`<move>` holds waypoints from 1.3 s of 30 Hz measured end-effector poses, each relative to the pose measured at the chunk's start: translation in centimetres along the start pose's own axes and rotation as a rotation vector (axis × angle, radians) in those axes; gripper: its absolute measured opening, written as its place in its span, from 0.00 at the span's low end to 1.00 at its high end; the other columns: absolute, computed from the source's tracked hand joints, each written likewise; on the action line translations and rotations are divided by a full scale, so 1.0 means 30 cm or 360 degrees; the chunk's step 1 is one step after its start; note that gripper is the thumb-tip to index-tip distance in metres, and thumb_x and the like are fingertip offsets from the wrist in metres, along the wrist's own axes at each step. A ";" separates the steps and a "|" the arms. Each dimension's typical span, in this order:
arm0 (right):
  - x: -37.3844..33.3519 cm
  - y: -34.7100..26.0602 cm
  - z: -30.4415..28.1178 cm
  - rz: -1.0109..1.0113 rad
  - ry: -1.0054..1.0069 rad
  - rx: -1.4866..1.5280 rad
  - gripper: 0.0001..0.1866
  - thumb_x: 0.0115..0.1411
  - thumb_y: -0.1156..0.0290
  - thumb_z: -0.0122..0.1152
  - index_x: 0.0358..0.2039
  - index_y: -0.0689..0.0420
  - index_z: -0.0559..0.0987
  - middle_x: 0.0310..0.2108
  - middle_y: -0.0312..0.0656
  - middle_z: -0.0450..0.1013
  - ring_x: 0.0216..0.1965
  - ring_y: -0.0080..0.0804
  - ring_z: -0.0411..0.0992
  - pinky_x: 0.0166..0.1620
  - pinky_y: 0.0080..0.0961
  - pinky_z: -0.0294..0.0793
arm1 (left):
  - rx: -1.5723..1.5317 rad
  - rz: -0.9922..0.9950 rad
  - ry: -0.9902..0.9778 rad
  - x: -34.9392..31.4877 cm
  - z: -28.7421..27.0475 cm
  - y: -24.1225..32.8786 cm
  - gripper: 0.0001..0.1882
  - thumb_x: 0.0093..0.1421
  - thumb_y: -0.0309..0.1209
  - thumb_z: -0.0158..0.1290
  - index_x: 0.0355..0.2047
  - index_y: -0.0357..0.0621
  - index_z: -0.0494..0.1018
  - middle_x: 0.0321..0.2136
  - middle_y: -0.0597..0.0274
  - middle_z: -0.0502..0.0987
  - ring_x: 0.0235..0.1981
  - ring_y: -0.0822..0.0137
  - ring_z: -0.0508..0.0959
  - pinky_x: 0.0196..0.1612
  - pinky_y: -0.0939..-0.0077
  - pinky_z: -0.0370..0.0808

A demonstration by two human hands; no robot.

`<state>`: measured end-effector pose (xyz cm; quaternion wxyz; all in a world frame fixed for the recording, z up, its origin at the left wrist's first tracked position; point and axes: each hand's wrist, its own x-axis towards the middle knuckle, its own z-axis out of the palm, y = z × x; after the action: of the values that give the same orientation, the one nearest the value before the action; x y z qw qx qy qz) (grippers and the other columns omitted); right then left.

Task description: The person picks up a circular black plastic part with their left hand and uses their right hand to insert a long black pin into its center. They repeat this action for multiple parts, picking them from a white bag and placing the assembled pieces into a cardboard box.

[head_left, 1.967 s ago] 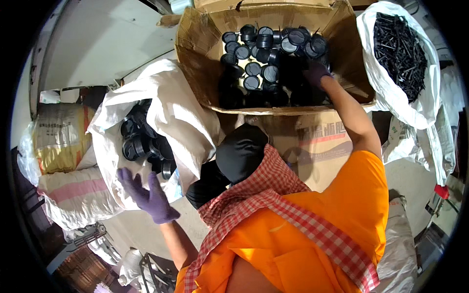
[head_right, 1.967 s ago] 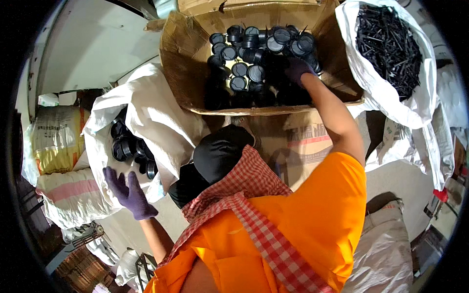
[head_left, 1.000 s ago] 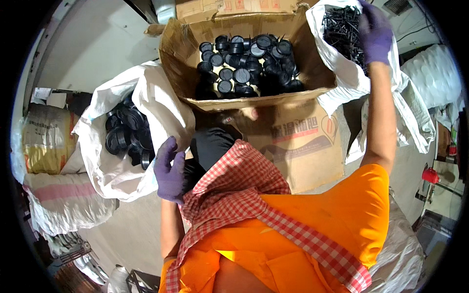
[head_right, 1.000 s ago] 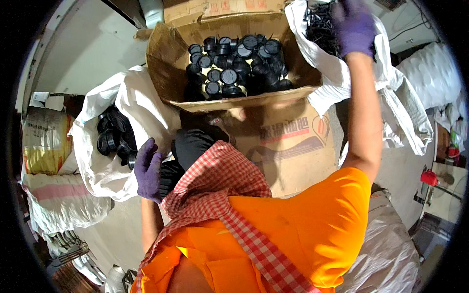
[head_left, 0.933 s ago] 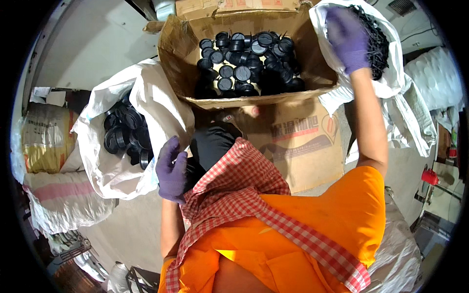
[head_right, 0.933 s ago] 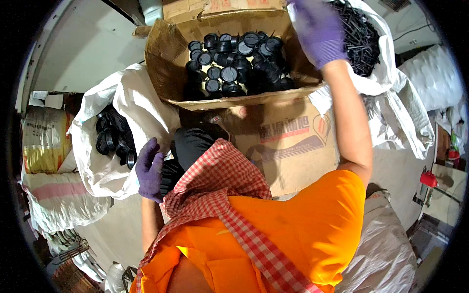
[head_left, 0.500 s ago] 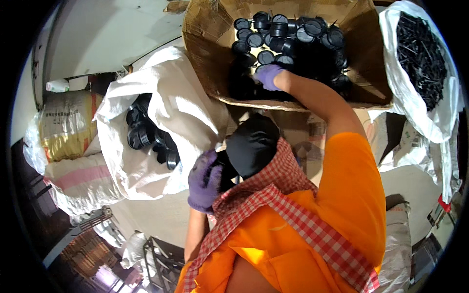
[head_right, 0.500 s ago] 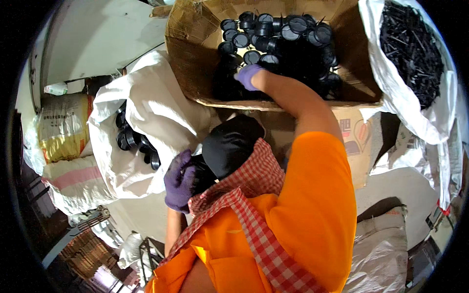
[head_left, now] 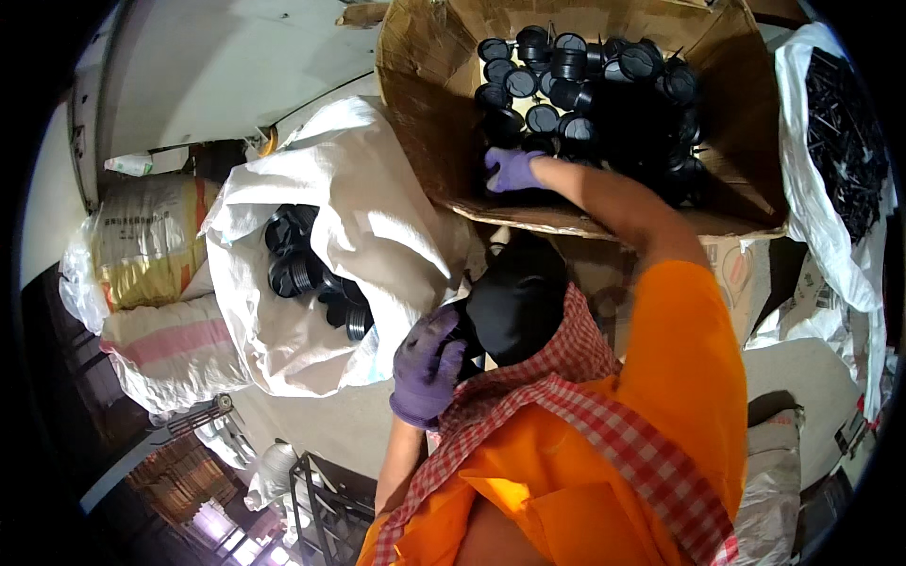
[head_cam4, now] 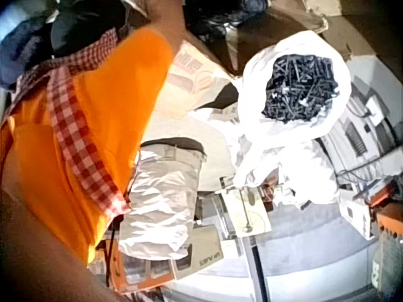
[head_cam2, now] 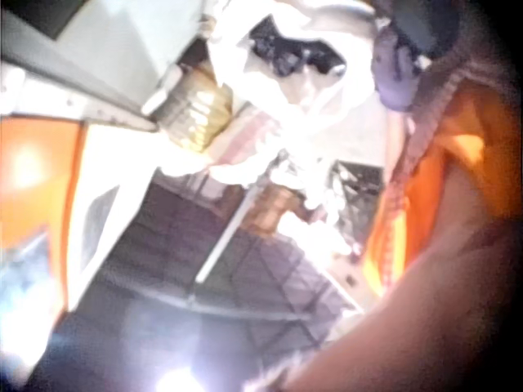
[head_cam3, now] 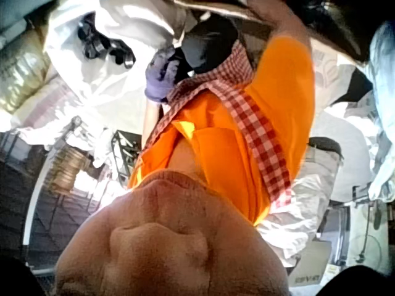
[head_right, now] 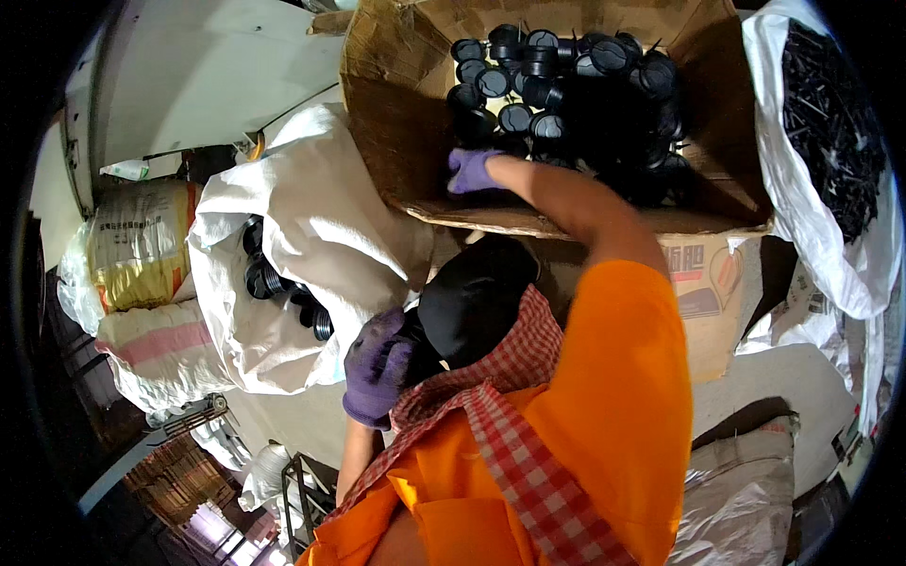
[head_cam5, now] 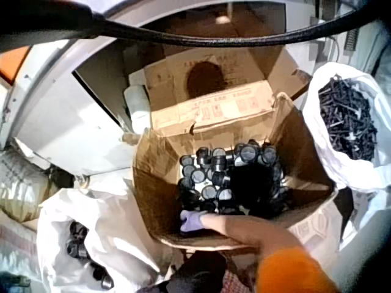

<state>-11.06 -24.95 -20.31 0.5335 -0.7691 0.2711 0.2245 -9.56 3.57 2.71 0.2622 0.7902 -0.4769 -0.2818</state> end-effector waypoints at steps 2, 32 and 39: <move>-0.244 -0.024 -0.153 -0.0022 0.0000 0.0655 0.30 0.50 0.59 0.67 0.51 0.57 0.69 0.39 0.43 0.75 0.36 0.33 0.74 0.38 0.28 0.74 | -0.0155 0.0042 -0.0046 0.028 -0.002 0.020 0.21 0.53 0.23 0.55 0.49 0.33 0.69 0.46 0.45 0.74 0.44 0.53 0.76 0.48 0.69 0.71; -0.926 -0.324 0.091 -0.0988 -0.1091 0.0594 0.16 0.57 0.58 0.58 0.30 0.60 0.81 0.19 0.38 0.73 0.21 0.22 0.70 0.25 0.21 0.69 | -0.0144 0.0485 -0.0012 -0.051 -0.111 0.066 0.18 0.47 0.23 0.54 0.42 0.42 0.72 0.30 0.58 0.77 0.29 0.62 0.76 0.36 0.69 0.74; -0.732 -0.401 0.177 -0.1942 0.0028 0.2103 0.10 0.59 0.67 0.59 0.30 0.62 0.77 0.29 0.41 0.74 0.33 0.27 0.72 0.42 0.24 0.71 | -0.0978 0.0282 0.0272 -0.023 0.004 0.142 0.26 0.54 0.17 0.54 0.54 0.36 0.62 0.50 0.52 0.71 0.48 0.64 0.73 0.52 0.71 0.70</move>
<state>-19.99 -12.65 0.29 0.8914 -0.3173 -0.1066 -0.3056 -12.49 2.44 5.67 0.5508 0.6504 -0.4128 -0.3212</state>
